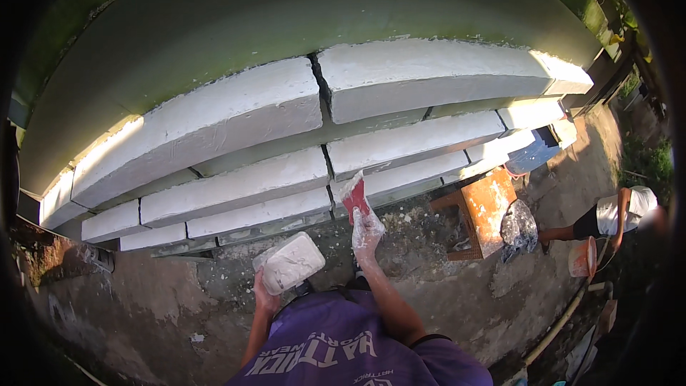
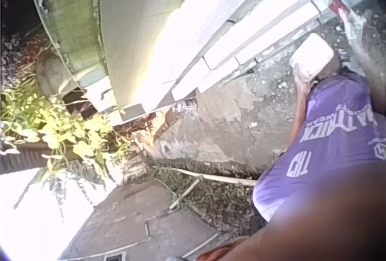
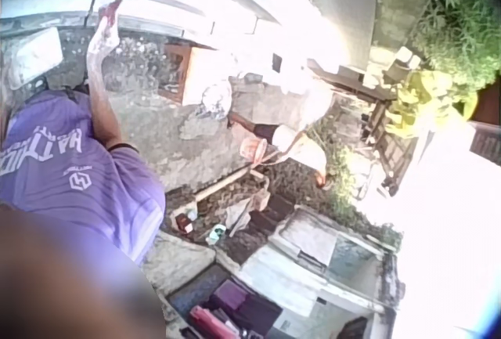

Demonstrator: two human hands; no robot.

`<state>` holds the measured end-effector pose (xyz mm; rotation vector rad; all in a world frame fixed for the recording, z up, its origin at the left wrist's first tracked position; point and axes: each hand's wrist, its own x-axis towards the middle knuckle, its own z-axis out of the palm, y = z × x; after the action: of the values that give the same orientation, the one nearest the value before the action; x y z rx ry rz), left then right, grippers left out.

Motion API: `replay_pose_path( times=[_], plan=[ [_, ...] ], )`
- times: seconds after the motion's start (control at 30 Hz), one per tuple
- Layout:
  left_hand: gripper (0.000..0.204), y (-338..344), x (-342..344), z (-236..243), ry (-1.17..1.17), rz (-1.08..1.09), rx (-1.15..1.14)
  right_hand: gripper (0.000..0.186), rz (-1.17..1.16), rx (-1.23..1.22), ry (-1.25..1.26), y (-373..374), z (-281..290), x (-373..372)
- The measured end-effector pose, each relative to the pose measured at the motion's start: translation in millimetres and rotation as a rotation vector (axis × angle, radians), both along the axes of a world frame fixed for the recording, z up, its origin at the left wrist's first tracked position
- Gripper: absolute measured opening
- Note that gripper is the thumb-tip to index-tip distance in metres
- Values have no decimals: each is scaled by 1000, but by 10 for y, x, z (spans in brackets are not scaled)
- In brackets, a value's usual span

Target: Applying and smoothing white plaster compound on decorative wall ledges using a putty knife and sponge.

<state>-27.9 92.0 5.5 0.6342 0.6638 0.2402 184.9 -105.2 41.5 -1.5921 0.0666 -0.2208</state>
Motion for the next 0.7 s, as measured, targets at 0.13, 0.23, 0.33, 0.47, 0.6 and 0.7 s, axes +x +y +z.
replay_pose_path(
  times=[0.13,0.23,0.33,0.47,0.6,0.7],
  plan=[
    [50,-43,-61,79,-16,19,-7,12,-152,-4,33,-144,-1,-43],
    [50,-80,-67,182,5,28,8,15,-326,-49,-51,-433,-29,210],
    [50,-78,-86,179,31,19,29,20,-396,-113,-111,-426,8,548],
    [51,-99,-81,136,50,6,29,34,-195,-6,-182,102,60,514],
    [52,-135,-64,147,38,-19,41,38,-57,-34,-135,397,-5,41],
    [53,-140,-97,109,43,-9,34,37,-61,-34,-138,243,-68,-58]
  ],
)
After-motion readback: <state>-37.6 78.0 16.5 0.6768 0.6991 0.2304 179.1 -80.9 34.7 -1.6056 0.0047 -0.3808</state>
